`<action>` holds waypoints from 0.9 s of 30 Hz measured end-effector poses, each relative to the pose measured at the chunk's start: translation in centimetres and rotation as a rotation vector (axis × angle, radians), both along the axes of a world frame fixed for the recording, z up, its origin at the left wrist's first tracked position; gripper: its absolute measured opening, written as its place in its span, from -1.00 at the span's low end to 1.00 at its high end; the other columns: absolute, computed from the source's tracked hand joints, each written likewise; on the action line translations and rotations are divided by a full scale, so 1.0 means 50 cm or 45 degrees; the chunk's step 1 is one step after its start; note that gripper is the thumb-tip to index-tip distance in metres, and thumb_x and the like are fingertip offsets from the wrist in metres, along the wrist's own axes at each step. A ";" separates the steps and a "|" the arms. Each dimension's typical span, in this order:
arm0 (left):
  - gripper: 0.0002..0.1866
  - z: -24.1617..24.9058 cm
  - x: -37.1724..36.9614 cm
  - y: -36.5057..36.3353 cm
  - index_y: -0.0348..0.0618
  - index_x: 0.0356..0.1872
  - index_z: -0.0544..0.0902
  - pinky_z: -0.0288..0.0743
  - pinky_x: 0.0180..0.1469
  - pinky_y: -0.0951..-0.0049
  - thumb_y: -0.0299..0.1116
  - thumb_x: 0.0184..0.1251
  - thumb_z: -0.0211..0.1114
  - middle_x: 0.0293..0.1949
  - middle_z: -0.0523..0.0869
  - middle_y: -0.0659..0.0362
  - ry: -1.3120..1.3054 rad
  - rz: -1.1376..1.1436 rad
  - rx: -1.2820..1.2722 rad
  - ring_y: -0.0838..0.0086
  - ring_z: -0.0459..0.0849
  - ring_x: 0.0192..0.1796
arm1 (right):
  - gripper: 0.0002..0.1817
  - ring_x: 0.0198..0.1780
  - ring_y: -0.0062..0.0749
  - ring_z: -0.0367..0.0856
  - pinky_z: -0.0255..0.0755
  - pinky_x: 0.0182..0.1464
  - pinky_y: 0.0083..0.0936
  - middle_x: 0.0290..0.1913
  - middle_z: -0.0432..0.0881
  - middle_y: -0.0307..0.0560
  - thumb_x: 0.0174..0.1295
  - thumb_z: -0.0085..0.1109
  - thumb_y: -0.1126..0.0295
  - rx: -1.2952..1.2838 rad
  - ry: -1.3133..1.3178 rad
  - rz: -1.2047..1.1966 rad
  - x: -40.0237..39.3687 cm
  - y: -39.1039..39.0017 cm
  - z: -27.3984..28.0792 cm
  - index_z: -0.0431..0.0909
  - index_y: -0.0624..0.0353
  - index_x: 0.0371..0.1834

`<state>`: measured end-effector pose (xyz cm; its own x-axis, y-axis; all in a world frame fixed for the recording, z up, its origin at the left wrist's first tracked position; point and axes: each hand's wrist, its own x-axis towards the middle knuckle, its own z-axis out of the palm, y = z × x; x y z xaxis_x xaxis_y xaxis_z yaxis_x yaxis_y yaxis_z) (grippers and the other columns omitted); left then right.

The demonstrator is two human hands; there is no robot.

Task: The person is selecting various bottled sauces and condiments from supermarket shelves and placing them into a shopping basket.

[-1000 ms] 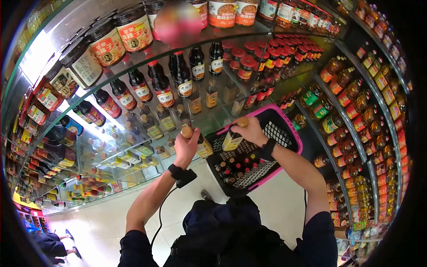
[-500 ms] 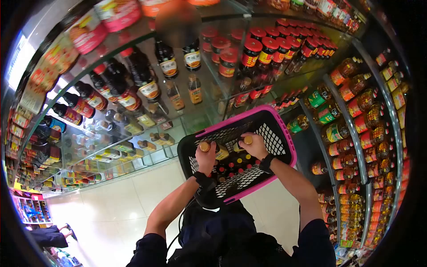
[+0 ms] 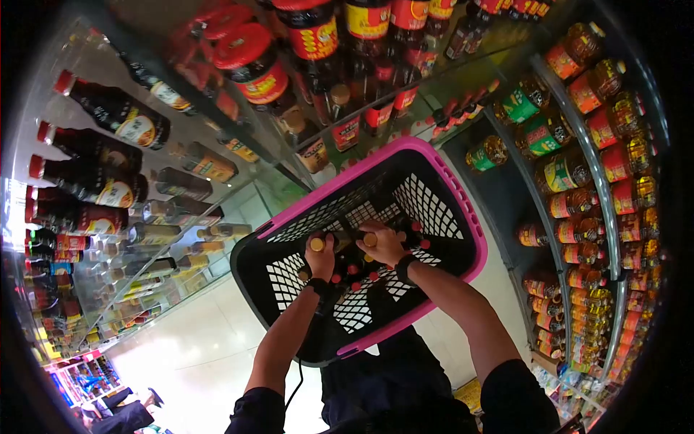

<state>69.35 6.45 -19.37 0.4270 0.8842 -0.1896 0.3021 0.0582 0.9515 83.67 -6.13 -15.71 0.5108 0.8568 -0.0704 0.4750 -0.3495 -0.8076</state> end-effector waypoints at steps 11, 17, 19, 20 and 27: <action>-0.65 -0.062 0.010 -0.023 -0.15 -0.21 0.56 0.15 0.23 0.17 -0.15 0.05 0.33 -0.21 0.63 0.12 0.525 -0.078 0.250 0.22 0.55 -0.06 | -0.67 -0.13 -0.16 0.51 0.43 -0.13 -0.36 -0.22 0.48 -0.06 -0.15 0.35 0.38 0.138 -0.104 0.067 0.009 0.040 -0.120 0.54 0.23 -0.28; -0.62 -0.089 0.013 -0.023 -0.11 -0.20 0.57 -0.14 0.38 0.12 -0.06 0.06 0.28 -0.19 0.63 0.17 0.774 -0.295 0.433 0.26 0.56 -0.05 | -0.63 -0.07 -0.18 0.48 0.41 -0.07 -0.40 -0.16 0.46 -0.06 -0.18 0.34 0.39 0.088 -0.070 0.069 -0.015 0.053 -0.187 0.54 0.21 -0.24; -0.60 -0.101 0.011 -0.028 -0.10 -0.20 0.58 -0.15 0.38 0.13 -0.03 0.06 0.28 -0.17 0.64 0.18 0.838 -0.330 0.439 0.28 0.57 -0.05 | -0.63 -0.06 -0.17 0.48 0.40 -0.05 -0.40 -0.14 0.46 -0.05 -0.18 0.33 0.40 0.116 -0.060 0.082 -0.021 0.051 -0.205 0.54 0.21 -0.23; -0.59 -0.104 0.013 -0.034 -0.09 -0.18 0.58 -0.16 0.39 0.12 -0.01 0.06 0.27 -0.16 0.64 0.19 0.847 -0.292 0.439 0.30 0.58 -0.06 | -0.63 -0.05 -0.15 0.48 0.39 -0.03 -0.40 -0.13 0.46 -0.04 -0.17 0.32 0.41 0.145 -0.051 0.097 -0.020 0.052 -0.209 0.53 0.21 -0.22; -0.57 -0.126 0.010 -0.043 0.00 -0.19 0.63 -0.17 0.35 -0.02 0.08 0.04 0.28 -0.29 0.69 0.18 0.868 -0.225 0.575 0.27 0.62 -0.16 | -0.62 0.00 -0.11 0.46 0.38 0.00 -0.37 -0.08 0.46 0.00 -0.18 0.28 0.45 0.140 -0.078 0.116 -0.020 0.059 -0.238 0.52 0.23 -0.20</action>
<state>69.87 4.29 -25.65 0.4863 0.8680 -0.1003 0.7888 -0.3868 0.4776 82.65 -3.18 -27.60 0.4311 0.9006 0.0550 0.5502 -0.2141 -0.8071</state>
